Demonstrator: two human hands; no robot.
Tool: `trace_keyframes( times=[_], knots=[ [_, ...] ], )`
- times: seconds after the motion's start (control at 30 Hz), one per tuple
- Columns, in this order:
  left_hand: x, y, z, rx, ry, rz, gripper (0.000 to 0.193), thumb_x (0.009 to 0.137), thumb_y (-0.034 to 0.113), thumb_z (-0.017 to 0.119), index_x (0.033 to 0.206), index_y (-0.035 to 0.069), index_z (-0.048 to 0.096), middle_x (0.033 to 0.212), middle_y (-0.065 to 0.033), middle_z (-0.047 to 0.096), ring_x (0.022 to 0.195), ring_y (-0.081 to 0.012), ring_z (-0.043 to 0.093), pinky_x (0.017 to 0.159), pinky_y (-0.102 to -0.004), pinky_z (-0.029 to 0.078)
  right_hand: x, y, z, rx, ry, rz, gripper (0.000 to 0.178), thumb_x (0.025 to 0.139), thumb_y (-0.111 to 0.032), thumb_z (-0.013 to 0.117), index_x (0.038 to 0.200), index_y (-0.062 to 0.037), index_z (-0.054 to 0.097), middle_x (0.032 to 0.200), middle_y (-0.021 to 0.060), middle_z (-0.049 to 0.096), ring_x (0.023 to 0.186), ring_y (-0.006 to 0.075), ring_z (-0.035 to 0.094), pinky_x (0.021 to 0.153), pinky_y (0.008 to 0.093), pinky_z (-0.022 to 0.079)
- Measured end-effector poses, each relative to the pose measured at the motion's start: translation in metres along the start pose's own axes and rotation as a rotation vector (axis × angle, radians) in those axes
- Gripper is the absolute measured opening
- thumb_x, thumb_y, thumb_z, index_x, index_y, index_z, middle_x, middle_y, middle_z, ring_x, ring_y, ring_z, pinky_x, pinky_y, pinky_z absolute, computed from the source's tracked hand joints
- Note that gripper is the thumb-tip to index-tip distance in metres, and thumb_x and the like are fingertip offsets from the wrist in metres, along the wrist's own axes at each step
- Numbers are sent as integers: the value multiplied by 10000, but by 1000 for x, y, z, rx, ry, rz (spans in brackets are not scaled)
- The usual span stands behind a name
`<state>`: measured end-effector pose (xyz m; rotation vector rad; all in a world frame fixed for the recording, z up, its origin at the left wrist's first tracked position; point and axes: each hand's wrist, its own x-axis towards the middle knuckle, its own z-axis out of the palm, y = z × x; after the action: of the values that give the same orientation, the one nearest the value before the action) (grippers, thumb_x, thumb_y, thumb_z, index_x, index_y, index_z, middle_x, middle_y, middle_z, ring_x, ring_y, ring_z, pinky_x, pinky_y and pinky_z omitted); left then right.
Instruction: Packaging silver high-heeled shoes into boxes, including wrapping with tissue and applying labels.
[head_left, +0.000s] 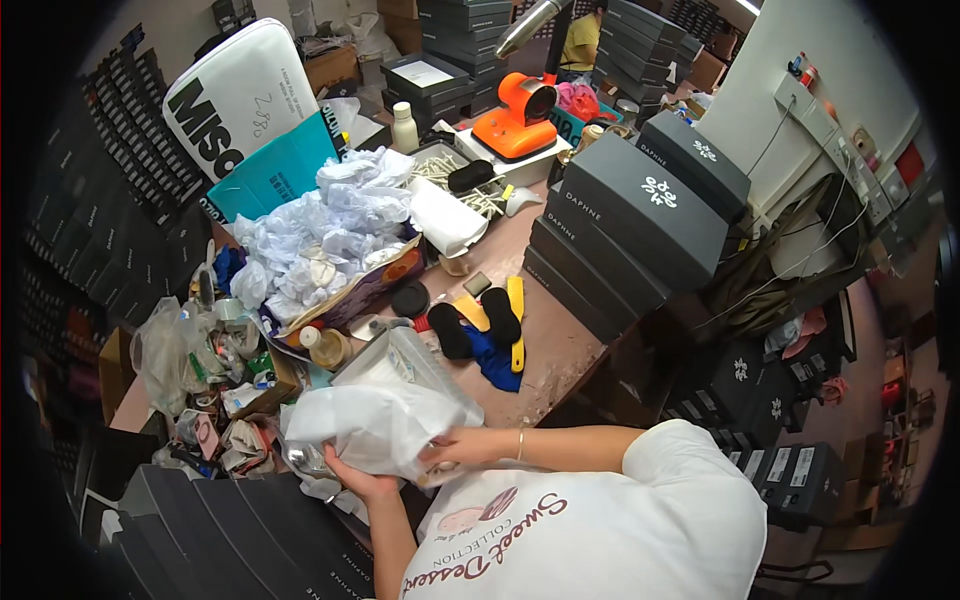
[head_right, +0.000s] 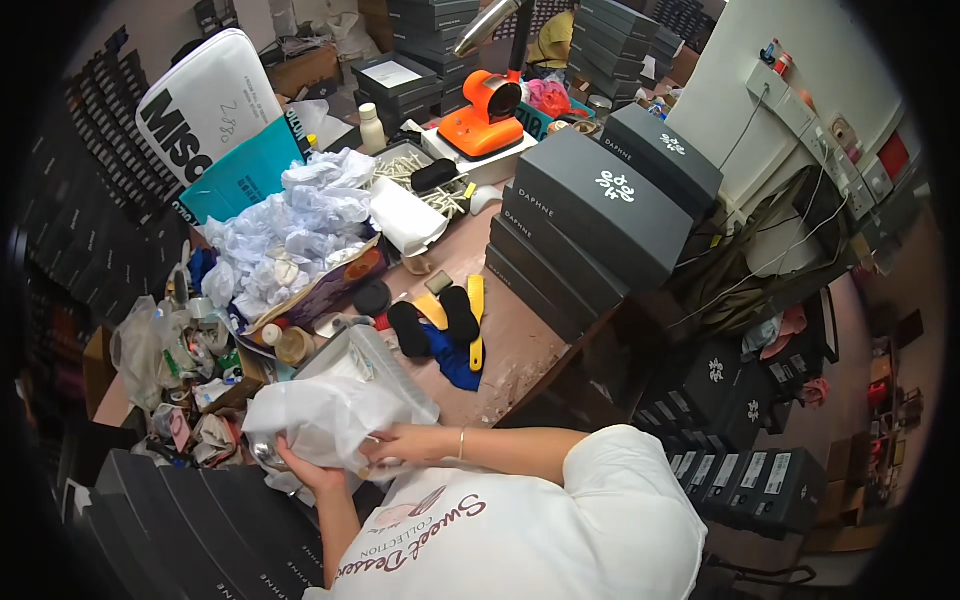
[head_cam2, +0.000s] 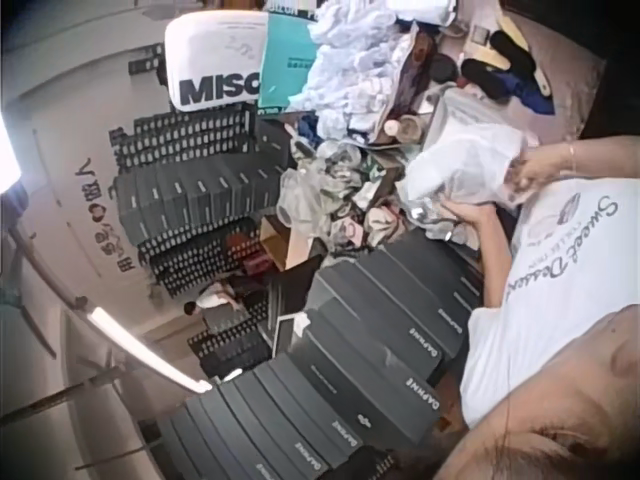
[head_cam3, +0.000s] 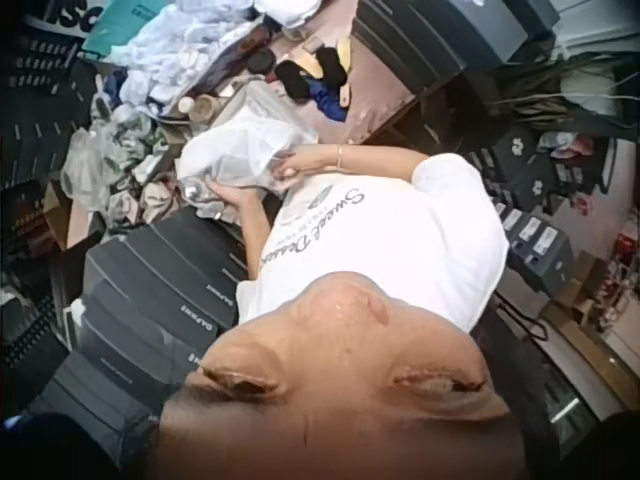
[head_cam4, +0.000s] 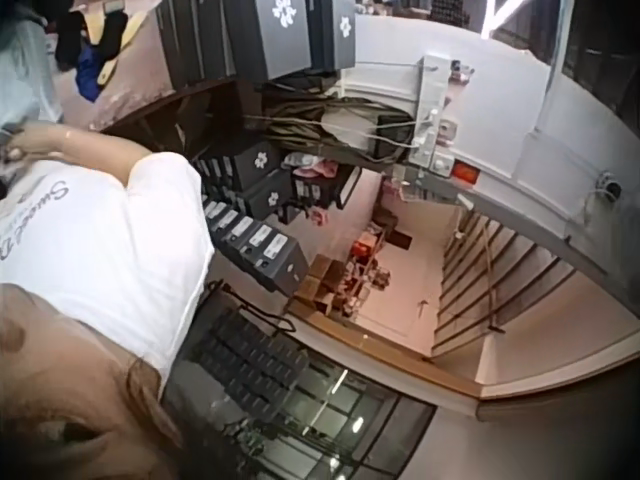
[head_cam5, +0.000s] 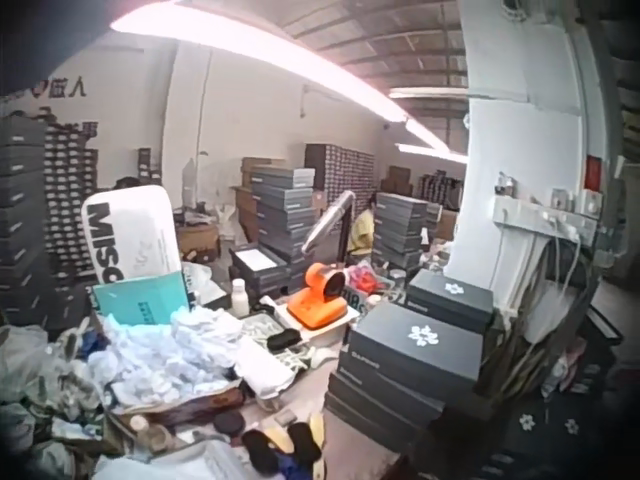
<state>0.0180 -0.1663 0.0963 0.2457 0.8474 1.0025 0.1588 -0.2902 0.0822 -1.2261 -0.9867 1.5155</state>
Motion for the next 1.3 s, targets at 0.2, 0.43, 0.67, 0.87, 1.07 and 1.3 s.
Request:
trace_keyframes(
  times=[0.2,0.43,0.67,0.87,1.07,1.3],
  knots=[
    [21,38,-2,57,-115,30,511,953,435,361,1290,73,489,1227,-99,576,1098,-268,576,932,-424,467,13,-17,-32,-156,-314,290,506,907,-256,607,1349,-70,447,1187,105,595,996,172,592,862,261,476],
    [41,72,-31,927,-65,1021,370,907,195,468,1196,-29,522,1166,-155,566,1056,-310,570,904,-435,458,17,-48,-83,-857,82,92,586,877,-272,590,1382,-65,377,1111,236,575,973,397,592,835,420,470],
    [30,-64,-57,1233,-777,10,455,917,393,536,1221,54,539,1132,-168,607,1115,-279,555,987,-464,390,45,-77,-55,-1244,324,-37,639,833,-251,633,1395,-124,356,868,161,524,756,351,578,658,445,475],
    [26,-27,-12,20,-302,-319,586,958,571,344,1282,102,480,1152,-91,595,1007,-213,601,874,-420,488,24,-67,-14,-936,131,-278,536,878,-321,622,1301,-40,450,983,212,581,847,363,614,729,403,496],
    [-30,-19,-30,47,-256,-434,540,956,484,410,1260,44,488,1134,-114,609,986,-229,617,853,-388,517,13,-78,-1,-615,153,-27,352,886,-213,625,1142,11,535,883,163,636,798,302,628,735,362,484],
    [-59,-26,-51,149,-333,-453,389,836,38,521,1216,-40,486,1161,-143,593,1008,-236,604,913,-375,486,-44,-80,-6,-609,-220,-328,229,832,-190,655,991,-26,664,980,139,628,953,317,584,835,409,449]
  ],
)
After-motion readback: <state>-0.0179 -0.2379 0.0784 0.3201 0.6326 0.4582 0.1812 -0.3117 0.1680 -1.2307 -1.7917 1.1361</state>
